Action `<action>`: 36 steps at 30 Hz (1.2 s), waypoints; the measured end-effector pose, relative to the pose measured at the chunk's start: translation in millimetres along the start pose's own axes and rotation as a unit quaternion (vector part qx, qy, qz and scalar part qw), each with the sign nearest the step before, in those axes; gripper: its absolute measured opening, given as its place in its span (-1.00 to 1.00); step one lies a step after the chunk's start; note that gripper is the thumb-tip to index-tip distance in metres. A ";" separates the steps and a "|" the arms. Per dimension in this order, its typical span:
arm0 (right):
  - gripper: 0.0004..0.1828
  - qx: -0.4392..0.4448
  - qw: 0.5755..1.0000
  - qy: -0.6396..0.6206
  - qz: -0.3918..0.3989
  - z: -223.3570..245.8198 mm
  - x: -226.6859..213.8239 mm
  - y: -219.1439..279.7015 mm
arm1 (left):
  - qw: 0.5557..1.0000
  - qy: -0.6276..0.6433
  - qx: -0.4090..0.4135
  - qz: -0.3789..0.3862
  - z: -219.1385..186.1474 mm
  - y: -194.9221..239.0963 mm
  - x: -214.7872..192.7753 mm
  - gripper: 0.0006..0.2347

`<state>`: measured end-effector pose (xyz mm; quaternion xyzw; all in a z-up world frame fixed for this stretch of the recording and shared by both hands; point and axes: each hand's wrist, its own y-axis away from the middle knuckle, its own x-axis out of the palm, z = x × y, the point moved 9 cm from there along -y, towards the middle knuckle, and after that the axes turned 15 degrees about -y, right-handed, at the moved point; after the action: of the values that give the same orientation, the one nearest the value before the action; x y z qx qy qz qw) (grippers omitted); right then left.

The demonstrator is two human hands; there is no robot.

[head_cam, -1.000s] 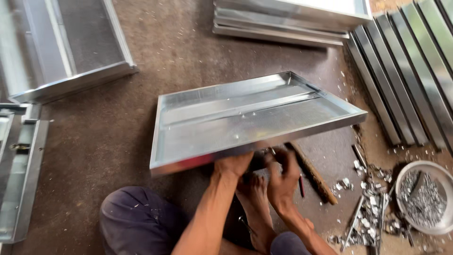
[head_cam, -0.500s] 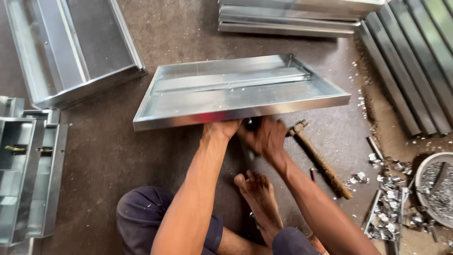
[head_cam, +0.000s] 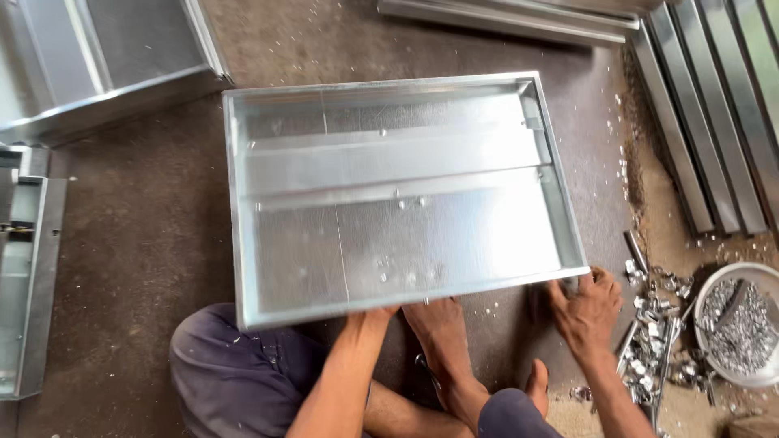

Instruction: The person attaches hinges and latches to metal boxes using a hammer, a screwdriver, and metal pins while sitting on the floor.

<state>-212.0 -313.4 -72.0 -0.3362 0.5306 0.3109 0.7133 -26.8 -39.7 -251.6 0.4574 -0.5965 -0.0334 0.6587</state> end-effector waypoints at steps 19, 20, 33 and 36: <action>-0.59 0.290 0.757 -0.582 0.062 10.9 -85.0 96.1 | 0.999 -0.012 -0.020 -0.023 24.3 -7.0 10.8 -0.59; -0.62 0.298 0.749 -0.586 0.082 27.8 -77.2 99.7 | 0.999 -0.013 -0.015 -0.026 17.0 -6.8 8.5 -0.59; -0.53 0.219 0.867 -0.387 0.225 123.7 -23.7 57.4 | 0.999 -0.023 -0.021 -0.027 10.1 -1.2 14.3 -0.59; -0.49 0.212 0.860 -0.423 0.192 126.1 -24.7 44.1 | 0.999 -0.025 -0.017 -0.017 2.7 -8.3 24.8 -0.59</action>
<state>-184.3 -187.8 -28.1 0.0952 0.2846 0.4343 0.8493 -17.7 -60.6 -238.5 0.4551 -0.6042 -0.0661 0.6507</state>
